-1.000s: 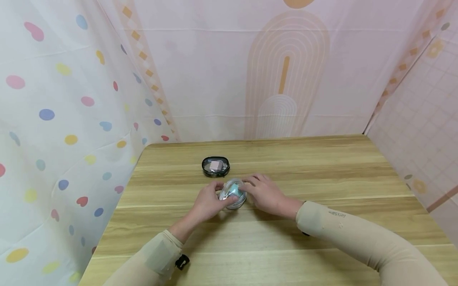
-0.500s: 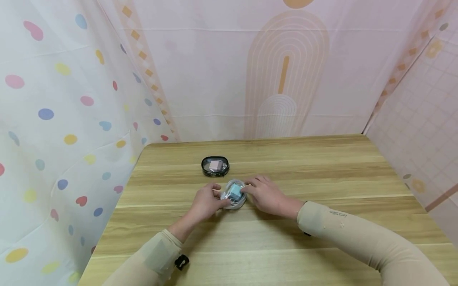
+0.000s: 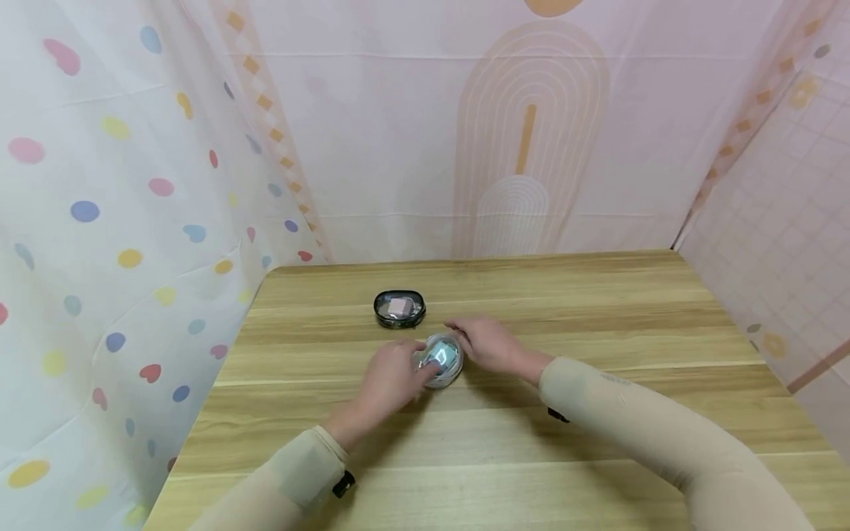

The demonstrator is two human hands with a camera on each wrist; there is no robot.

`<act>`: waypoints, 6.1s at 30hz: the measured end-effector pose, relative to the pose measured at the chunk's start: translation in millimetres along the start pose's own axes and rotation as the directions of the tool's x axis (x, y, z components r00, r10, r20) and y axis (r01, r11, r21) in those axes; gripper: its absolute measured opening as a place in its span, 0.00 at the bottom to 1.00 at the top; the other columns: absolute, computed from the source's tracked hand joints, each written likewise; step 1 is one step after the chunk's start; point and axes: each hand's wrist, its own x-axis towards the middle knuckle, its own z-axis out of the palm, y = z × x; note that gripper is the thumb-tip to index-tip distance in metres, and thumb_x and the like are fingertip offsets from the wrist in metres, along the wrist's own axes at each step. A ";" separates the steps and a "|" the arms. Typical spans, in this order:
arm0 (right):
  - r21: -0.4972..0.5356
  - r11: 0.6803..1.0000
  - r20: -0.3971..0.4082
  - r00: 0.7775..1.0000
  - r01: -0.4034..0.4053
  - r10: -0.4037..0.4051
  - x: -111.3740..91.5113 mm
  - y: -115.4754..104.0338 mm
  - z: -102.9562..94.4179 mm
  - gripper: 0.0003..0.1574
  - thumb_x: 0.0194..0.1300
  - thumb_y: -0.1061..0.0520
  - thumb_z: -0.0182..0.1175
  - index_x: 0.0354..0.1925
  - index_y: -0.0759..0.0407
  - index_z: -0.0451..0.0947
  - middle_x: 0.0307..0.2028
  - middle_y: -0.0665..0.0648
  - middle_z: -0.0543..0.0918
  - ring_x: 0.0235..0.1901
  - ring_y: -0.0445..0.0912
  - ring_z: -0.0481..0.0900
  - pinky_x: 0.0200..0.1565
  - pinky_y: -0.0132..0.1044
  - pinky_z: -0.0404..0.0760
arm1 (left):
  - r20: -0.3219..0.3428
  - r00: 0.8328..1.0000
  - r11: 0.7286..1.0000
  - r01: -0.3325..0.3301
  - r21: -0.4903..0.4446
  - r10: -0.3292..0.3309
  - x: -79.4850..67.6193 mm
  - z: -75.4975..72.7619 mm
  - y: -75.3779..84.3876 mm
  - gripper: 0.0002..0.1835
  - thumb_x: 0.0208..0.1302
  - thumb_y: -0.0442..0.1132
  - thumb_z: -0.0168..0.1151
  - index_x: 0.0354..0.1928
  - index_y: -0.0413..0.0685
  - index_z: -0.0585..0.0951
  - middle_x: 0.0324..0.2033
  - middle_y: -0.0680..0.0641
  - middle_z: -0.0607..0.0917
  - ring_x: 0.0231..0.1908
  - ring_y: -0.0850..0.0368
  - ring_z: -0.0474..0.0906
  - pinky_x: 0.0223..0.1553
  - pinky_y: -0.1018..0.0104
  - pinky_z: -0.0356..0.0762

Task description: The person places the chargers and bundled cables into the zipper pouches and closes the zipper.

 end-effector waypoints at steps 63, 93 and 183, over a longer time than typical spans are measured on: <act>0.178 0.977 0.313 0.948 -0.116 0.055 15.9 19.2 -5.7 0.13 0.74 0.61 0.62 0.52 0.62 0.86 0.44 0.55 0.89 0.42 0.40 0.81 0.48 0.34 0.83 | 0.037 0.864 0.658 -0.409 0.633 0.502 8.2 25.1 10.5 0.28 0.61 0.58 0.78 0.53 0.46 0.85 0.44 0.48 0.89 0.44 0.51 0.87 0.49 0.58 0.86; 0.359 0.862 0.186 0.933 -0.357 0.309 -8.9 29.0 -6.0 0.26 0.72 0.68 0.65 0.65 0.78 0.76 0.52 0.69 0.89 0.55 0.59 0.88 0.57 0.45 0.89 | 0.178 0.838 0.800 -0.546 0.250 0.516 77.6 22.0 -11.5 0.13 0.71 0.33 0.69 0.55 0.47 0.81 0.61 0.43 0.83 0.61 0.45 0.83 0.60 0.54 0.86; 0.126 0.966 0.084 0.973 -0.225 0.215 -12.0 63.5 -11.5 0.05 0.73 0.58 0.69 0.38 0.58 0.89 0.37 0.54 0.91 0.32 0.40 0.78 0.36 0.32 0.77 | 0.186 0.863 0.801 -0.506 0.321 0.470 83.4 30.5 4.4 0.22 0.71 0.40 0.72 0.65 0.49 0.83 0.65 0.45 0.85 0.66 0.44 0.83 0.69 0.52 0.81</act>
